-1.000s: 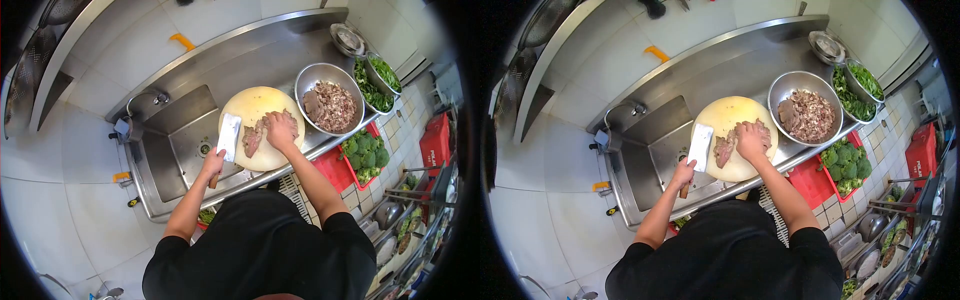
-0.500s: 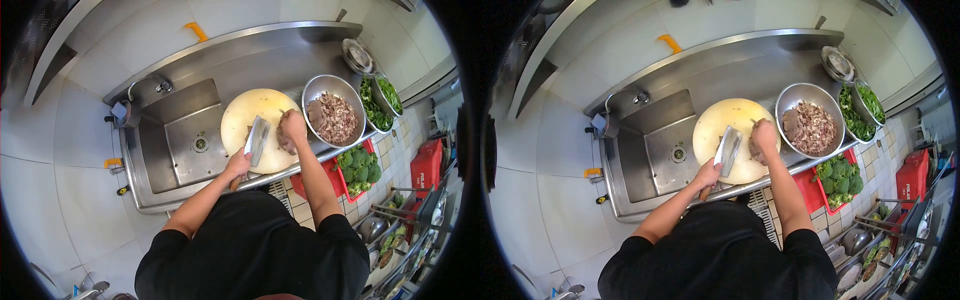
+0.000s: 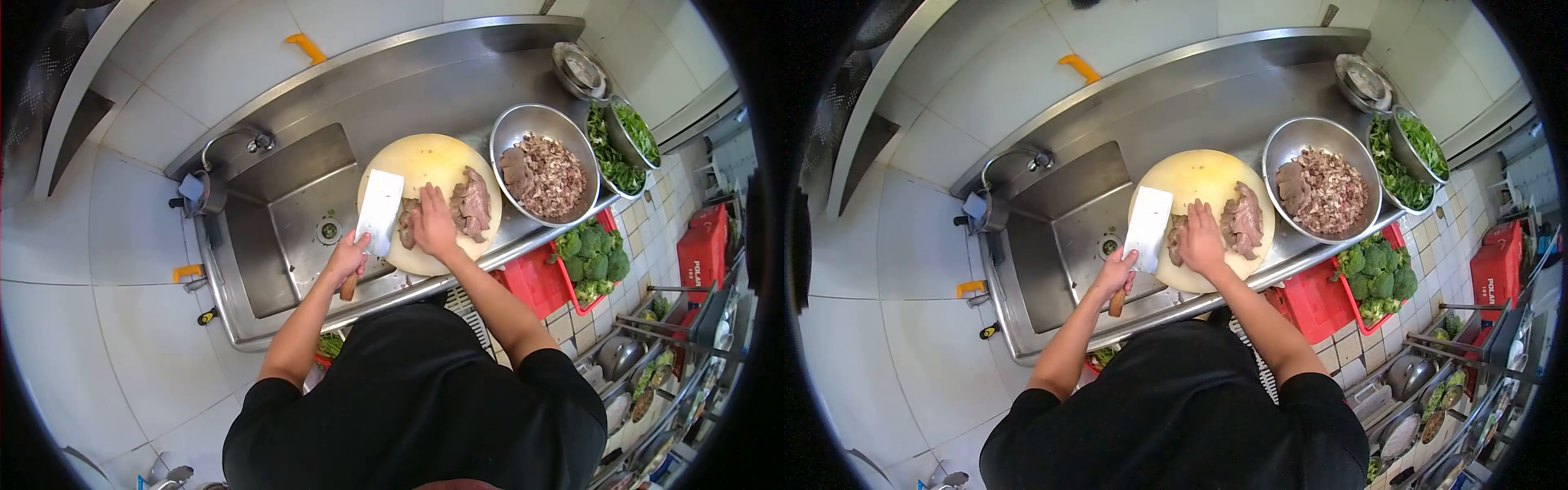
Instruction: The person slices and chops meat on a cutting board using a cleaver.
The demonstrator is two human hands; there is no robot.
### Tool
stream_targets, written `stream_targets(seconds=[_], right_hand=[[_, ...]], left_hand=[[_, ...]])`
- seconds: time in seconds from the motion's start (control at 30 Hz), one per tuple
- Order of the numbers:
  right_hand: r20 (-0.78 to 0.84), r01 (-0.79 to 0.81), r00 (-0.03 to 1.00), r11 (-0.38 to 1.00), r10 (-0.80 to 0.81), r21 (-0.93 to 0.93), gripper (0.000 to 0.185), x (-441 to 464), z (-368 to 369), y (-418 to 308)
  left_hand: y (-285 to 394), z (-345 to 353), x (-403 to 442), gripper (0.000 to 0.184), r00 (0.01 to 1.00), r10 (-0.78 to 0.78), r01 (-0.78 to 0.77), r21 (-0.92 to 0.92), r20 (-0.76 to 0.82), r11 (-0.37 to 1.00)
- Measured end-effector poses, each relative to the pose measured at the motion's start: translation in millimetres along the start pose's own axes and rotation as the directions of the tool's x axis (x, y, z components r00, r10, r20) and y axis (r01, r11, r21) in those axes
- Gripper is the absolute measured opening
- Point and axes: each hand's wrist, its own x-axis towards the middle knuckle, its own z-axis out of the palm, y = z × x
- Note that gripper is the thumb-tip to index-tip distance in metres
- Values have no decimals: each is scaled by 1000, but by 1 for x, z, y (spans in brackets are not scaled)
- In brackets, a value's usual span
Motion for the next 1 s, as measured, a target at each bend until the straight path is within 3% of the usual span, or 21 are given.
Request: stream_targets(seconds=[0.13,0.23,0.43,0.9,1.0], right_hand=[[89,-89,992,996,91,-23,91,0,23,-22],[110,-114,985,980,133,-164,94,3,35,-24],[157,-104,976,960,148,-258,102,3,35,-28],[229,-125,952,942,202,-312,112,7,26,-35],[246,-134,947,950,207,-283,112,8,24,-37]], left_hand=[[1,2,17,31,998,48,-50,86,30,995],[6,7,25,33,998,51,-55,88,41,995],[4,-2,24,33,996,4,-17,161,86,987],[14,-17,27,34,988,-30,-2,207,150,978],[20,-25,16,34,992,-47,3,353,118,936]])
